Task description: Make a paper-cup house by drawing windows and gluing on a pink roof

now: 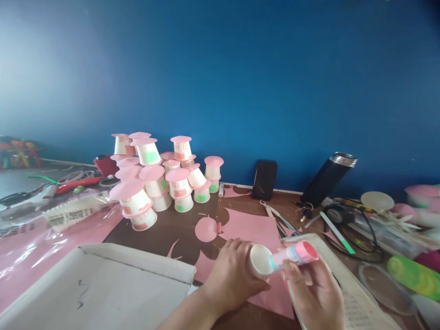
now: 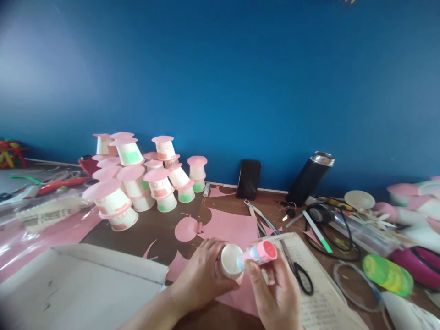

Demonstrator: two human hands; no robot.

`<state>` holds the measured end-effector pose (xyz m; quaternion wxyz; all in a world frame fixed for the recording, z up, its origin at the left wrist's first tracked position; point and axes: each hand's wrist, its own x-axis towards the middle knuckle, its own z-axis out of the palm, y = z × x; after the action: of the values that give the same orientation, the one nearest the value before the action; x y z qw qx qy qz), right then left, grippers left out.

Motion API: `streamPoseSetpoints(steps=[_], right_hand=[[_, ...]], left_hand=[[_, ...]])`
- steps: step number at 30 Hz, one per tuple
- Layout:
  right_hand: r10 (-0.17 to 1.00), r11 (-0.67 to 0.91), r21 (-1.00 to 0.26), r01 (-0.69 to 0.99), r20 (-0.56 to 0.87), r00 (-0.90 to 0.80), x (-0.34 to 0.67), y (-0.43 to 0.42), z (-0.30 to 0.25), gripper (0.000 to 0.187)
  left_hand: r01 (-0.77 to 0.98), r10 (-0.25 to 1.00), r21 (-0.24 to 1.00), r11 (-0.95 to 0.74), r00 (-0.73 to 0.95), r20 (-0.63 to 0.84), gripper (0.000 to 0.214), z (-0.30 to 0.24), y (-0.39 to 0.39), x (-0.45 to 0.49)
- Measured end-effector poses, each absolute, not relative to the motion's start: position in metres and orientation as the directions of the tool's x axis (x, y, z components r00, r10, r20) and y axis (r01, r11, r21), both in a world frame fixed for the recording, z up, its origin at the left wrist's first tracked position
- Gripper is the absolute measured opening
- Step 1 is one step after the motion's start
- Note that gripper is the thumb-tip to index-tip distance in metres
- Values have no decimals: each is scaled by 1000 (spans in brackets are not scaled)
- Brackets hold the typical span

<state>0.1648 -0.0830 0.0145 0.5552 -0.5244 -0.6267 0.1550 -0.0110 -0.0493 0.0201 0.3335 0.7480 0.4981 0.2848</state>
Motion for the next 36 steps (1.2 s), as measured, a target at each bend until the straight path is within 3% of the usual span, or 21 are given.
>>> streamPoseSetpoints(steps=[4, 13, 18, 25, 27, 32, 36], right_hand=[[836, 339, -765, 547, 512, 198, 169, -79, 10, 23], [824, 434, -730, 528, 558, 95, 154, -92, 20, 18], [818, 378, -810, 448, 519, 248, 162, -89, 10, 17], [810, 375, -693, 616, 568, 146, 165, -79, 9, 19], [815, 351, -698, 624, 556, 164, 165, -78, 10, 19], [821, 320, -709, 628, 538, 189, 164, -79, 11, 21], [816, 336, -693, 638, 552, 170, 161, -83, 17, 16]], left_hand=[[549, 931, 781, -298, 347, 111, 63, 19, -49, -11], [559, 932, 764, -322, 330, 151, 49, 20, -50, -8], [532, 936, 784, -321, 307, 175, 79, 10, -49, -8], [542, 925, 765, -348, 331, 186, 99, 1, -50, -9], [519, 913, 770, -371, 356, 199, 94, 4, -51, -11], [433, 886, 802, -411, 396, 240, 52, 13, -51, -14], [476, 935, 830, -291, 327, 141, 50, 16, -51, -13]])
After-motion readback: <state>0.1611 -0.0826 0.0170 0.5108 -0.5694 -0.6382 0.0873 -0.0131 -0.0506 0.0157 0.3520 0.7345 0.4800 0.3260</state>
